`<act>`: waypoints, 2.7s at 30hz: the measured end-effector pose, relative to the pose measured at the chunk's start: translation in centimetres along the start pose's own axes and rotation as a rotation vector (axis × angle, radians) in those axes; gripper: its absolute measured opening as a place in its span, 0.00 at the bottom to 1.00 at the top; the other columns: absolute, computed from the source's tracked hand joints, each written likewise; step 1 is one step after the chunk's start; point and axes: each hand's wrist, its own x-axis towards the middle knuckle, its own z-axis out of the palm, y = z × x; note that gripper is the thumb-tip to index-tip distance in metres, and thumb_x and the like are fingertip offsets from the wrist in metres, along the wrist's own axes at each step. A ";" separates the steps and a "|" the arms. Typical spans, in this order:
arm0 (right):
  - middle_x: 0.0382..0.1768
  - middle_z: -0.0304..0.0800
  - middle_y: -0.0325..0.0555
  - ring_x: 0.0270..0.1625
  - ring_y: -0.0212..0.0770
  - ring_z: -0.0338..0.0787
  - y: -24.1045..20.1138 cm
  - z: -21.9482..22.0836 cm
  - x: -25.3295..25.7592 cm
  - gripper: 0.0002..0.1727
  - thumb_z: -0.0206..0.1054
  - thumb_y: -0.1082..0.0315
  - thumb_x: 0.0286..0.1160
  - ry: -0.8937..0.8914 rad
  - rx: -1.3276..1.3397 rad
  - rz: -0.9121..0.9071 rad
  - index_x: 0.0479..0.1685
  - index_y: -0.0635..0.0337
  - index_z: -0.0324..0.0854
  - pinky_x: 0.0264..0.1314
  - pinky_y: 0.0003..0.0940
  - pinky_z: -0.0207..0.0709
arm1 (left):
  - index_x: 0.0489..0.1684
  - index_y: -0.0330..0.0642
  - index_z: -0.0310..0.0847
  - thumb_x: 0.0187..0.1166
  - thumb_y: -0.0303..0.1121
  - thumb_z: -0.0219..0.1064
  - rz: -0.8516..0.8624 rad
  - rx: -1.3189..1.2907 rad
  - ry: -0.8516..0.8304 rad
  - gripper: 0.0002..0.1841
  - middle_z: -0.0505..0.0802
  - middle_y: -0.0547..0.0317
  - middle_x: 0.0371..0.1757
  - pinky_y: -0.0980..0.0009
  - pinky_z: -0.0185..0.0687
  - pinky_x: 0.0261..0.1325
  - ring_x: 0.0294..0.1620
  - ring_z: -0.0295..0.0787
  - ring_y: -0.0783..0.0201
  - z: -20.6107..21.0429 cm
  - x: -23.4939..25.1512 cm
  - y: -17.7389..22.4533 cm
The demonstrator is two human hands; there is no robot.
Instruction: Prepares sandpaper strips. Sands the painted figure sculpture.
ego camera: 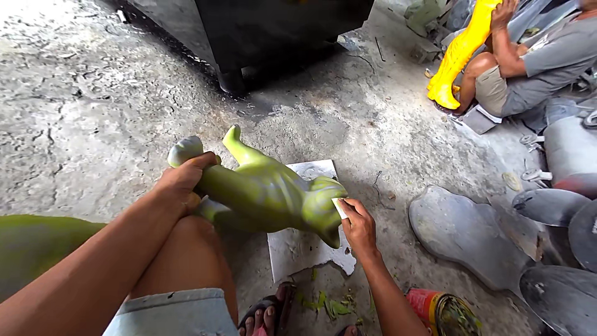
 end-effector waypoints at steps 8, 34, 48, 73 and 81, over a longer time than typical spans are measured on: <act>0.62 0.91 0.38 0.59 0.34 0.91 0.6 0.2 1.4 0.21 0.67 0.71 0.76 -0.015 0.059 0.040 0.66 0.45 0.90 0.58 0.37 0.89 | 0.49 0.49 0.82 0.66 0.46 0.75 -0.004 0.033 -0.036 0.18 0.89 0.59 0.36 0.60 0.85 0.35 0.33 0.87 0.63 0.0 -0.3 0.2; 0.59 0.93 0.33 0.60 0.28 0.90 1.0 0.5 -0.8 0.18 0.67 0.70 0.74 0.055 0.264 0.138 0.59 0.45 0.94 0.60 0.32 0.89 | 0.43 0.53 0.79 0.74 0.44 0.67 0.018 0.091 -0.097 0.09 0.88 0.63 0.37 0.64 0.85 0.37 0.35 0.86 0.67 -0.5 -1.0 0.4; 0.57 0.94 0.37 0.58 0.33 0.92 1.5 1.6 0.2 0.18 0.73 0.66 0.71 0.041 0.097 0.170 0.61 0.44 0.93 0.58 0.36 0.89 | 0.41 0.53 0.79 0.76 0.42 0.65 0.062 0.085 -0.095 0.07 0.89 0.63 0.37 0.66 0.86 0.38 0.35 0.87 0.68 -0.4 -1.5 0.3; 0.48 0.90 0.36 0.50 0.32 0.89 1.0 0.3 -2.0 0.19 0.73 0.63 0.72 -0.020 0.139 0.124 0.63 0.41 0.92 0.49 0.31 0.88 | 0.42 0.48 0.77 0.80 0.38 0.62 0.067 0.078 -0.012 0.05 0.87 0.59 0.37 0.61 0.86 0.43 0.37 0.86 0.65 -1.0 -4.9 -0.5; 0.56 0.90 0.31 0.55 0.28 0.89 2.2 -1.5 0.9 0.19 0.66 0.67 0.75 -0.125 0.316 0.220 0.60 0.39 0.93 0.55 0.36 0.88 | 0.42 0.51 0.78 0.79 0.39 0.61 0.141 0.066 0.026 0.05 0.88 0.64 0.34 0.65 0.85 0.37 0.33 0.86 0.69 -1.4 -5.9 -2.4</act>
